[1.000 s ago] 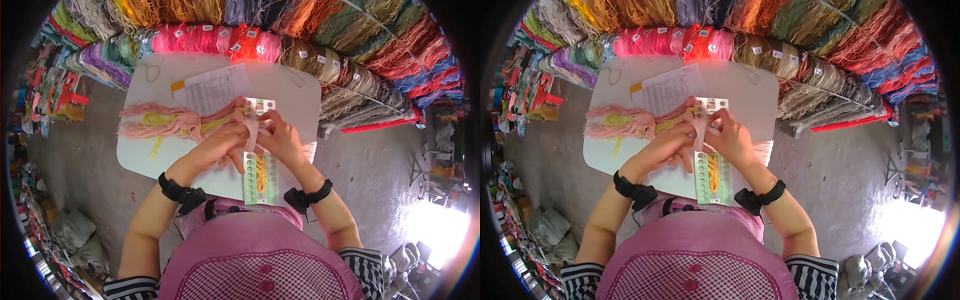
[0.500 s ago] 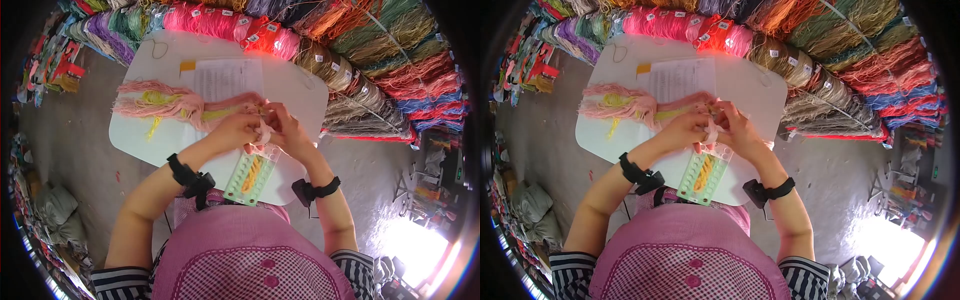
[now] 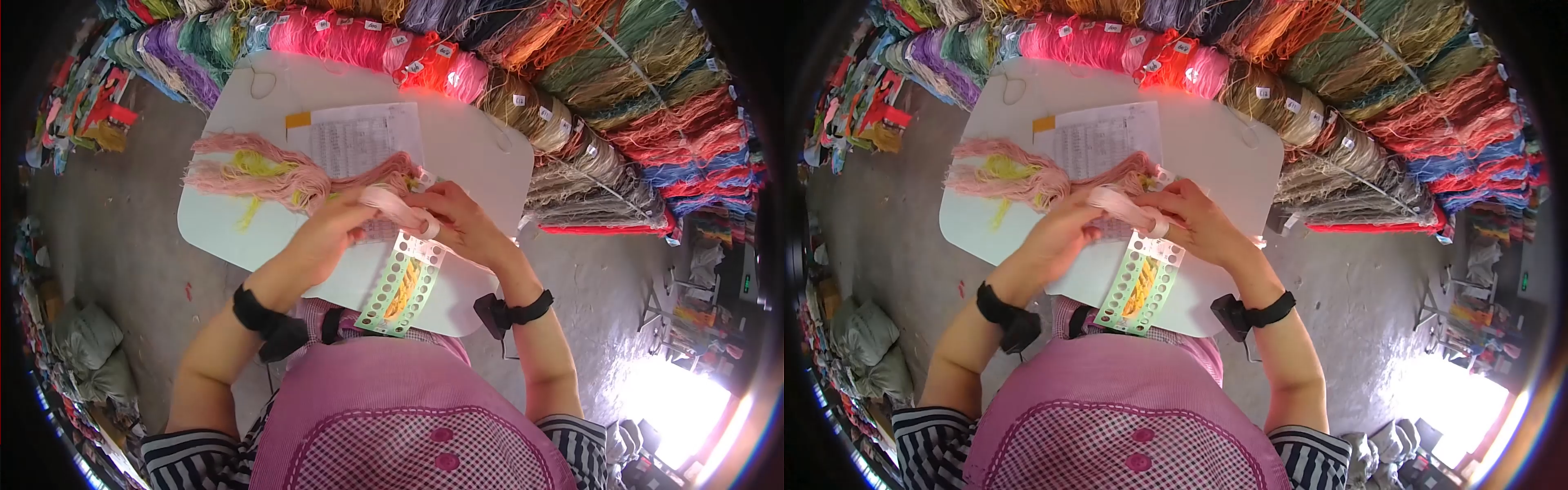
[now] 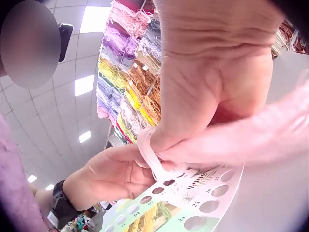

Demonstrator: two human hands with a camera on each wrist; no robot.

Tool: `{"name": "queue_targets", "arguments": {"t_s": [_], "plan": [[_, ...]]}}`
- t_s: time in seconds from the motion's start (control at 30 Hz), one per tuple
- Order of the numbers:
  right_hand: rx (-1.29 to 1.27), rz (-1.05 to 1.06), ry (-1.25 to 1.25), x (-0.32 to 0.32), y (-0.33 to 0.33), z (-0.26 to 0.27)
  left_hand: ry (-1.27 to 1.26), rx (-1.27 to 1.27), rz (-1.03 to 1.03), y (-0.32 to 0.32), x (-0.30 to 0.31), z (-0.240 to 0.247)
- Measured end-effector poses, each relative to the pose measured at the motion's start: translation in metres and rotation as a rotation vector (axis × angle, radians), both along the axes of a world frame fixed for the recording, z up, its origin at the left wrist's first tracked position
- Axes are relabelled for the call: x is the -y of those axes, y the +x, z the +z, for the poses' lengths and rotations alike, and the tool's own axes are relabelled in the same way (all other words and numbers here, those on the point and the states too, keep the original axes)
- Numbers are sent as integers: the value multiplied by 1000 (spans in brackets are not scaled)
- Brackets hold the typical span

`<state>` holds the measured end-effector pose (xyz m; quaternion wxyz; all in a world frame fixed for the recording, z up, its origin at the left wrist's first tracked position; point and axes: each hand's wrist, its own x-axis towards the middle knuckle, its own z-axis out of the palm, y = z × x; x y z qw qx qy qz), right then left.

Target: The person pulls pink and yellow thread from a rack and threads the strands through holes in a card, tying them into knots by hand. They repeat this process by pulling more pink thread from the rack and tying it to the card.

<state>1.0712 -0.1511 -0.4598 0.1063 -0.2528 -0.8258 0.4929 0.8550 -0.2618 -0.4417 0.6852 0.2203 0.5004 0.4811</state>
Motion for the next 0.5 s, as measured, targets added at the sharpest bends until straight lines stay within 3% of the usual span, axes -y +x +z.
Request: {"name": "queue_targets", "arguments": {"t_s": [0.03, 0.07, 0.13, 0.17, 0.23, 0.27, 0.33, 0.37, 0.5], "plan": [[17, -4, -16, 0, -1, 3, -102, 127, 158, -5, 5, -2], [30, -9, -31, 2, -2, 4, -101, 124, 159, -11, 10, -10], [33, 1, -18, 4, -5, 2, 396, -558, 38, -18, 17, -33], [41, 10, -6, 4, -5, 1, 399, -560, 37, -20, 13, -39], [38, 7, 23, 5, -5, -2, 455, -1028, -12, -24, 0, -44], [35, 7, 46, 6, -5, -1, 458, -1028, -10, -26, -1, -40], [40, -8, 25, 7, -4, 1, 188, -66, 204, -31, 0, -31], [46, -22, -1, 7, -4, 1, 163, 190, 409, -31, 2, -28], [56, -21, -22, 7, -3, 1, 323, 381, 346, -66, 38, -7]]}}
